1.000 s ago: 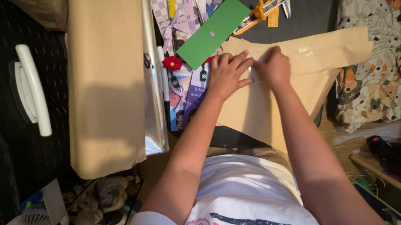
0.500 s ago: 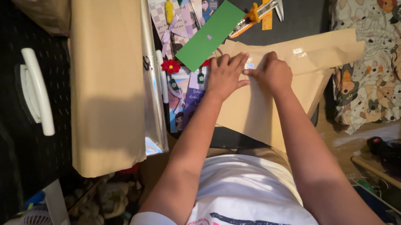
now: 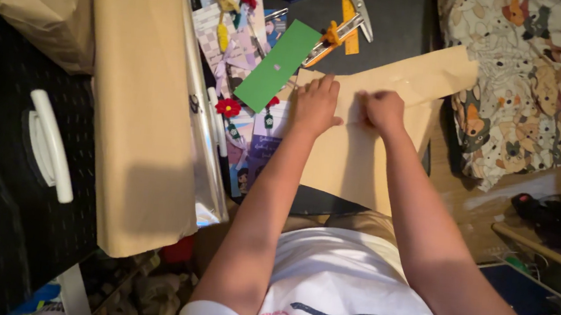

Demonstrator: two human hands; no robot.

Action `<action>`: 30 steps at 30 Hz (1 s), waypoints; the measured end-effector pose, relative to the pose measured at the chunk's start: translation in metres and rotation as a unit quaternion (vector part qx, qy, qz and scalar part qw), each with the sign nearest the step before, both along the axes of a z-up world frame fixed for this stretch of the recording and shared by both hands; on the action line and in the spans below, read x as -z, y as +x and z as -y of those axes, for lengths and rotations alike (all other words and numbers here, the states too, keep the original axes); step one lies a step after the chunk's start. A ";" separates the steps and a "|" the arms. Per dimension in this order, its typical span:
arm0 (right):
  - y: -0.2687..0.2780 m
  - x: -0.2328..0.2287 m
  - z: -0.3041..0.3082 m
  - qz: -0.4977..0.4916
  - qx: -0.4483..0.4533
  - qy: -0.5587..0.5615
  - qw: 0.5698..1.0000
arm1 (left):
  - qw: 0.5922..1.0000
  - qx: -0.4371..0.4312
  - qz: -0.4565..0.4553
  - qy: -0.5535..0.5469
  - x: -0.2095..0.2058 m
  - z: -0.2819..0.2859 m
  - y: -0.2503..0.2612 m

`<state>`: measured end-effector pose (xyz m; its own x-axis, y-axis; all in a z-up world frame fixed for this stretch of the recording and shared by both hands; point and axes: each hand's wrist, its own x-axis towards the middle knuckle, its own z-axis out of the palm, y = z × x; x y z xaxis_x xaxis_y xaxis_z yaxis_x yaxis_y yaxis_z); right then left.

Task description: The person wraps a small green rectangular item in brown paper. They fold the paper around the item, smooth the edges, and secure the package with tape. The person then places the wrapped item into a brown paper bag.

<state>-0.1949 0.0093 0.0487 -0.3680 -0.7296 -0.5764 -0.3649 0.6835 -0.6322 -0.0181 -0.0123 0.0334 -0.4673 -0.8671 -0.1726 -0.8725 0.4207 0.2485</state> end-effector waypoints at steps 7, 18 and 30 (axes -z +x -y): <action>-0.052 -0.005 -0.042 0.158 0.202 0.056 0.965 | 0.992 -0.071 -0.065 0.081 0.007 0.011 -0.018; -0.059 0.054 -0.024 0.296 0.225 -0.089 0.924 | 0.970 -0.145 -0.164 0.108 -0.046 -0.004 -0.002; -0.033 -0.002 -0.022 0.391 0.083 -0.146 0.905 | 0.813 -0.158 -0.426 0.364 0.035 0.003 0.019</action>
<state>-0.2280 0.0311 0.0507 -0.0502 -0.8653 -0.4987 0.3637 0.4492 -0.8161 0.0005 -0.0148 -0.0014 -0.4606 -0.7797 -0.4242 -0.2885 -0.3205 0.9022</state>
